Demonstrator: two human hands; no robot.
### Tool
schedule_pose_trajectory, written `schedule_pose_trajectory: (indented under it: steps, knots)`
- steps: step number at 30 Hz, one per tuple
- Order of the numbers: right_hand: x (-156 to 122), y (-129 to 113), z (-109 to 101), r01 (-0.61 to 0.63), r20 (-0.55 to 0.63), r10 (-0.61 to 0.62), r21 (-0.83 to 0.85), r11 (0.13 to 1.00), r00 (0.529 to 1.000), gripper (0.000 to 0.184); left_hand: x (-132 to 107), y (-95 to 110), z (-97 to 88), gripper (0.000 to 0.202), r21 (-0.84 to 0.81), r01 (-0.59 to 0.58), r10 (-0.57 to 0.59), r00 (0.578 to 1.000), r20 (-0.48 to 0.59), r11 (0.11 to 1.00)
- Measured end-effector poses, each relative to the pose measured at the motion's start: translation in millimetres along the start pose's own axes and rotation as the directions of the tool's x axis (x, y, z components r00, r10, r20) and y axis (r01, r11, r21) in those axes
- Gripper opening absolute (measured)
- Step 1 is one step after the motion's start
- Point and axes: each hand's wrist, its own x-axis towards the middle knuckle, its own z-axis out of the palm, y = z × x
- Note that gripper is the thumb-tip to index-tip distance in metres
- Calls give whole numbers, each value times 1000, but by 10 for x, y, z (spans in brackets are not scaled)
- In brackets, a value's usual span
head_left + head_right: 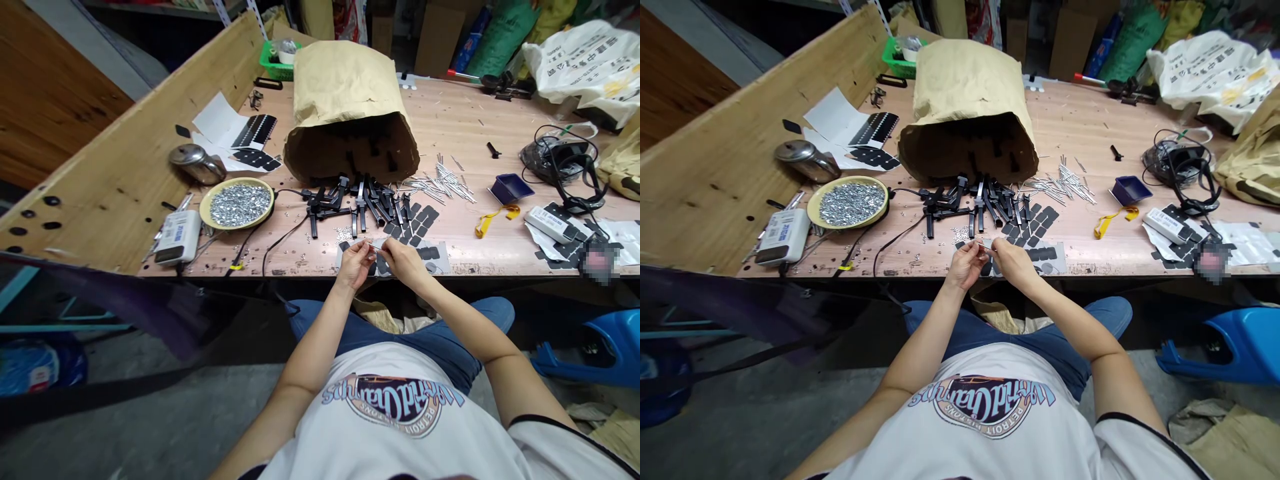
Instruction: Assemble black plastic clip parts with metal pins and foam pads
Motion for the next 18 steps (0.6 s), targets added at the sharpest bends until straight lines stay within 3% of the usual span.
schedule_pose_trajectory:
  steps: [9,14,18]
  knots:
    - [-26,44,10,-15,-25,19,127,992,1000,19,-46,-26,44,31,56,-139,139,990,13,989]
    - [-48,63,25,2,-14,1,233,973,1000,26,-76,-47,66,32,83,-124,120,992,49,989]
    - [-248,218,63,89,-70,-72,287,954,995,26,-72,-138,62,24,156,-80,71,996,60,984]
